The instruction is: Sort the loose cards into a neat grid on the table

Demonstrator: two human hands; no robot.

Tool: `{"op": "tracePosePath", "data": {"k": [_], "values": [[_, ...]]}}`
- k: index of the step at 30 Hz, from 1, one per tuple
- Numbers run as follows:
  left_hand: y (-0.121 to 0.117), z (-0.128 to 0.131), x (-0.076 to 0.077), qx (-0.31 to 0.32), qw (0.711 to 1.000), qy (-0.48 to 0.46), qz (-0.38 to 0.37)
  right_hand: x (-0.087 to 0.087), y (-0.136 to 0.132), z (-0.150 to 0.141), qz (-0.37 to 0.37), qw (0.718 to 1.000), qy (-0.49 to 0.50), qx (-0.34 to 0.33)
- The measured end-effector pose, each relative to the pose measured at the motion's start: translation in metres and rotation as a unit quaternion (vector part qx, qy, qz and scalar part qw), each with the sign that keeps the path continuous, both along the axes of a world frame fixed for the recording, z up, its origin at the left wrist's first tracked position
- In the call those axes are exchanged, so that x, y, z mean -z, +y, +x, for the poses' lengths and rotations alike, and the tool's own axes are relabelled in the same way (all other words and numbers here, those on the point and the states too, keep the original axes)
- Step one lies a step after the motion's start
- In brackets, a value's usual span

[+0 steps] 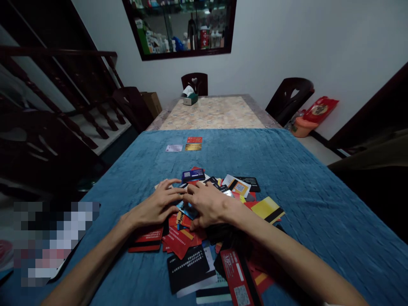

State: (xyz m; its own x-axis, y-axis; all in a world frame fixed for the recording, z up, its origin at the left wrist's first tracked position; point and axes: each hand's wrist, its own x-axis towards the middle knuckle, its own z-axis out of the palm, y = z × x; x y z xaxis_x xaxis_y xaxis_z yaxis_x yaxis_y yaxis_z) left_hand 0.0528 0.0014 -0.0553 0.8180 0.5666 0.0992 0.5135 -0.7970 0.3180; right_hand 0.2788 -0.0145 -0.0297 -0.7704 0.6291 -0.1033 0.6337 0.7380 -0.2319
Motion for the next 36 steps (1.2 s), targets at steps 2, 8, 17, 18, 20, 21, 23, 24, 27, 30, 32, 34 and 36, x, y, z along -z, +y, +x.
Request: {"op": "tracePosePath", "data": {"k": [2, 8, 17, 18, 20, 21, 23, 24, 27, 30, 32, 34, 36], "values": [[-0.001, 0.0, -0.002, 0.011, 1.0, -0.007, 0.007, -0.004, -0.001, 0.002, -0.006, 1.0, 0.005, 0.001], [0.003, -0.001, -0.001, 0.005, 0.994, -0.108, -0.003, -0.019, -0.002, 0.003, -0.042, 0.998, 0.039, 0.02], [0.008, 0.001, 0.013, -0.094, 0.979, -0.178, -0.02, -0.006, 0.012, 0.007, -0.043, 0.991, 0.065, 0.112], [0.008, 0.001, 0.014, -0.1, 0.979, -0.177, -0.02, -0.004, 0.013, 0.007, -0.04, 0.99, 0.072, 0.116], [0.008, 0.001, 0.016, -0.111, 0.978, -0.178, -0.022, 0.0, 0.014, 0.009, -0.035, 0.988, 0.082, 0.123], [0.008, 0.001, 0.016, -0.115, 0.977, -0.18, -0.023, 0.0, 0.015, 0.009, -0.034, 0.988, 0.085, 0.126], [0.008, 0.002, 0.017, -0.119, 0.975, -0.185, -0.025, 0.001, 0.016, 0.01, -0.035, 0.987, 0.088, 0.132], [0.009, 0.002, 0.017, -0.12, 0.974, -0.188, -0.027, 0.0, 0.016, 0.01, -0.038, 0.986, 0.09, 0.135], [0.008, 0.003, 0.018, -0.128, 0.972, -0.193, -0.029, -0.004, 0.016, 0.011, -0.045, 0.985, 0.089, 0.142], [0.008, 0.004, 0.017, -0.133, 0.971, -0.199, -0.029, -0.009, 0.016, 0.011, -0.04, 0.984, 0.084, 0.15], [0.008, 0.004, 0.017, -0.137, 0.969, -0.204, -0.032, -0.011, 0.015, 0.012, -0.036, 0.983, 0.09, 0.157], [0.008, 0.004, 0.016, -0.141, 0.966, -0.212, -0.037, -0.013, 0.015, 0.013, -0.036, 0.98, 0.107, 0.166], [0.008, 0.004, 0.016, -0.145, 0.963, -0.224, -0.038, -0.014, 0.016, 0.013, -0.036, 0.975, 0.134, 0.174]]}}
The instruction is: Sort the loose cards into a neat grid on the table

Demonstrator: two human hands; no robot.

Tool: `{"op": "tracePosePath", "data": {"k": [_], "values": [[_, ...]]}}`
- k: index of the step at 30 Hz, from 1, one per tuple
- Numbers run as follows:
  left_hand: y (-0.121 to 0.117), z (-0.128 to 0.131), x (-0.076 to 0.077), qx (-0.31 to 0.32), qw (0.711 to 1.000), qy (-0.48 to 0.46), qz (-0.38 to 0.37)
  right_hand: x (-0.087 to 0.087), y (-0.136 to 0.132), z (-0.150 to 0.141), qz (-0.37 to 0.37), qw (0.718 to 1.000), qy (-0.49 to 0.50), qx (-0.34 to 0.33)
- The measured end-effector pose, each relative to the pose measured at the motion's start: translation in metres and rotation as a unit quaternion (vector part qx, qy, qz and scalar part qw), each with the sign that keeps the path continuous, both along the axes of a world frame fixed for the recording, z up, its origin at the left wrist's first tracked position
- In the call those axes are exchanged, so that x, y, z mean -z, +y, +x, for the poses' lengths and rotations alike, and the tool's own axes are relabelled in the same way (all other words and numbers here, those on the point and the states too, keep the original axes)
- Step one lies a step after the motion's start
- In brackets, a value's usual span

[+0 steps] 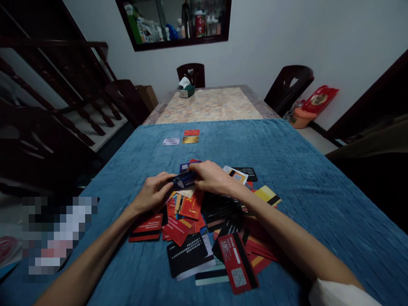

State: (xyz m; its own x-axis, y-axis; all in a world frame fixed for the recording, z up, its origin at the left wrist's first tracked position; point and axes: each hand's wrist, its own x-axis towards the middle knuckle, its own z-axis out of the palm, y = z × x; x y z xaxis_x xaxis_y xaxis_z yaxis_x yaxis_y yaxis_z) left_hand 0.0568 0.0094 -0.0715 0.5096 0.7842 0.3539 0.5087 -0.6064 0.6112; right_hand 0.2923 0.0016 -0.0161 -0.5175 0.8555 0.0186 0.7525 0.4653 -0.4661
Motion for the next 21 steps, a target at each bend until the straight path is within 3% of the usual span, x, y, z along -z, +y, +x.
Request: {"op": "tracePosePath", "data": {"k": [5, 8, 14, 21], "values": [[-0.001, 0.002, -0.002, 0.001, 1.0, -0.007, 0.007, 0.004, 0.003, 0.001, 0.057, 0.99, 0.125, 0.016], [-0.004, 0.004, -0.004, 0.013, 1.0, -0.002, 0.02, 0.006, 0.003, 0.001, 0.122, 0.977, 0.178, -0.007], [-0.007, 0.007, -0.007, -0.006, 0.999, -0.036, 0.034, 0.01, -0.002, -0.004, 0.221, 0.963, 0.144, -0.051], [-0.012, 0.011, -0.011, -0.019, 0.997, -0.061, 0.045, 0.021, -0.002, -0.012, 0.231, 0.963, 0.109, -0.08]]}}
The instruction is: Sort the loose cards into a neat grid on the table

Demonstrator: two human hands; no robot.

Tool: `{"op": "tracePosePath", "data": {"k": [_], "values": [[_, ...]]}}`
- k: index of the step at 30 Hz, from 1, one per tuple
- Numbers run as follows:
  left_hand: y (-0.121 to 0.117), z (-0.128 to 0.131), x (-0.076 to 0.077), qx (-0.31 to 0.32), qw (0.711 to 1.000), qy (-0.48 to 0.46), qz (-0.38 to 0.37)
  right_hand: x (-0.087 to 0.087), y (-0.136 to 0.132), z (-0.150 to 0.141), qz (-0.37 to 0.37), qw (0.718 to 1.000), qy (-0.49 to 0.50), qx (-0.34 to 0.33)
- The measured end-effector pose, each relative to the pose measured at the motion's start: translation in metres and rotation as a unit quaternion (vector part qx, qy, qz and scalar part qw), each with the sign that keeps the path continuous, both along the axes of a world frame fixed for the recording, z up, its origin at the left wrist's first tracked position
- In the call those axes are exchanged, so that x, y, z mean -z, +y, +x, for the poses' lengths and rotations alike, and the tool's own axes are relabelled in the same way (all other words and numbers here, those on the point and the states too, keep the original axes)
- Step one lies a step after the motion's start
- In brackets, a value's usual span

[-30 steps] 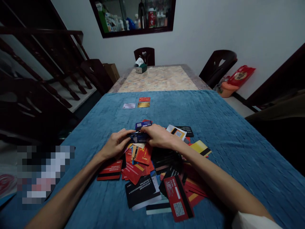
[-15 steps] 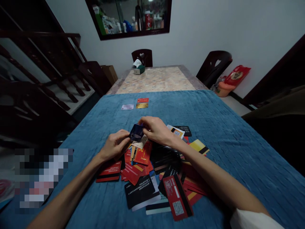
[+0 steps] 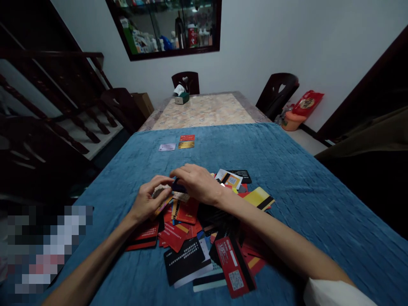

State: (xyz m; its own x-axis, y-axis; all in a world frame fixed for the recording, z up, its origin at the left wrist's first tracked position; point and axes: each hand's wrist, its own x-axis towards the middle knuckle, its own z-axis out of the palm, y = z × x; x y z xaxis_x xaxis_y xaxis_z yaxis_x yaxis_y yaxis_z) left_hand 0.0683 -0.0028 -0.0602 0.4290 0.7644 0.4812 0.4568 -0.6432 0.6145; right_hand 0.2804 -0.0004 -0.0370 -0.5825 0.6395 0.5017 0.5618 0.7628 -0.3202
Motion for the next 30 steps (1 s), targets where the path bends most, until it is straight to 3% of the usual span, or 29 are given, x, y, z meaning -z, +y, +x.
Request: {"op": "tracePosePath", "data": {"k": [9, 15, 22, 30], "values": [[-0.005, 0.011, 0.01, 0.001, 1.0, 0.008, 0.025, 0.012, 0.0, -0.008, 0.032, 0.999, 0.009, -0.017], [-0.004, 0.008, 0.016, -0.034, 0.999, -0.002, 0.025, 0.008, 0.0, -0.006, 0.071, 0.992, -0.098, 0.026], [-0.001, 0.005, 0.017, -0.056, 0.998, -0.001, -0.004, -0.002, -0.01, -0.008, -0.023, 0.965, -0.234, 0.114], [0.003, 0.003, 0.02, -0.077, 0.996, -0.018, -0.052, -0.008, -0.016, -0.014, -0.087, 0.952, -0.255, 0.145]]}}
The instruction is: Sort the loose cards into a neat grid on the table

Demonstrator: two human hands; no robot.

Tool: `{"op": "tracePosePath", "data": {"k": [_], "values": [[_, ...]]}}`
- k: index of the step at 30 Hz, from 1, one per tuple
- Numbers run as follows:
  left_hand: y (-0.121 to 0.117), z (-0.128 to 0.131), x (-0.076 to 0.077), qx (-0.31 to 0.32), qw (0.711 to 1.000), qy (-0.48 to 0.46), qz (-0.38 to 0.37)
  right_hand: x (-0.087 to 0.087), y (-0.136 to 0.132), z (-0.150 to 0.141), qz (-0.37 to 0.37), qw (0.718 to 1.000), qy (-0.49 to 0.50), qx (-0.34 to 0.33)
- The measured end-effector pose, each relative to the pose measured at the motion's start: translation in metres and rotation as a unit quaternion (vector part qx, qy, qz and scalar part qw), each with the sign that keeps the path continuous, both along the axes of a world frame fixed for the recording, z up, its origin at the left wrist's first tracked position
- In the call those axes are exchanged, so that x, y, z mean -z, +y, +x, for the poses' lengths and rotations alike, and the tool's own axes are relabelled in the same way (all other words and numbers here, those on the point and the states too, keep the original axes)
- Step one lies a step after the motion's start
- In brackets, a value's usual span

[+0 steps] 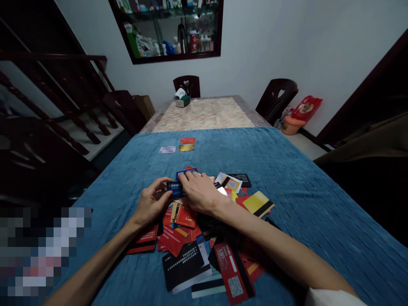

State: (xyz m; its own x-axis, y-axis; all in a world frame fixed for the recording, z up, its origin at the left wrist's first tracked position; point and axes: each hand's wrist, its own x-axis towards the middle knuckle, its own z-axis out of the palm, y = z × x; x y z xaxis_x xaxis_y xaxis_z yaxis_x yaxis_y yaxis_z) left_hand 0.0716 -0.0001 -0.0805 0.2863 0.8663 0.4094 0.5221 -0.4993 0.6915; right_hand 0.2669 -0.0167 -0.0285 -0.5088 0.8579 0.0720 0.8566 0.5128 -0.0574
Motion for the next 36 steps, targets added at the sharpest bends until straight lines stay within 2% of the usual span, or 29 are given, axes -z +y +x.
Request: {"op": "tracePosePath", "data": {"k": [10, 13, 16, 22, 29, 36], "values": [[0.005, 0.005, -0.007, -0.025, 1.0, -0.01, -0.01, -0.008, 0.003, -0.001, 0.022, 0.999, -0.028, -0.004], [0.013, 0.006, -0.015, -0.014, 1.0, 0.024, 0.014, -0.018, 0.007, 0.002, 0.023, 0.999, -0.028, 0.001], [0.023, 0.007, -0.024, 0.023, 0.995, 0.071, 0.061, -0.028, 0.014, 0.009, 0.022, 0.999, -0.03, 0.004], [0.044, 0.019, -0.037, 0.074, 0.971, 0.187, 0.129, -0.028, 0.038, 0.034, 0.074, 0.997, -0.021, -0.001], [0.08, 0.048, -0.05, 0.097, 0.938, 0.291, 0.16, -0.023, 0.072, 0.066, 0.088, 0.996, -0.013, -0.02], [0.137, 0.07, -0.056, 0.145, 0.92, 0.329, 0.156, -0.011, 0.12, 0.091, 0.086, 0.996, 0.014, -0.01]]}}
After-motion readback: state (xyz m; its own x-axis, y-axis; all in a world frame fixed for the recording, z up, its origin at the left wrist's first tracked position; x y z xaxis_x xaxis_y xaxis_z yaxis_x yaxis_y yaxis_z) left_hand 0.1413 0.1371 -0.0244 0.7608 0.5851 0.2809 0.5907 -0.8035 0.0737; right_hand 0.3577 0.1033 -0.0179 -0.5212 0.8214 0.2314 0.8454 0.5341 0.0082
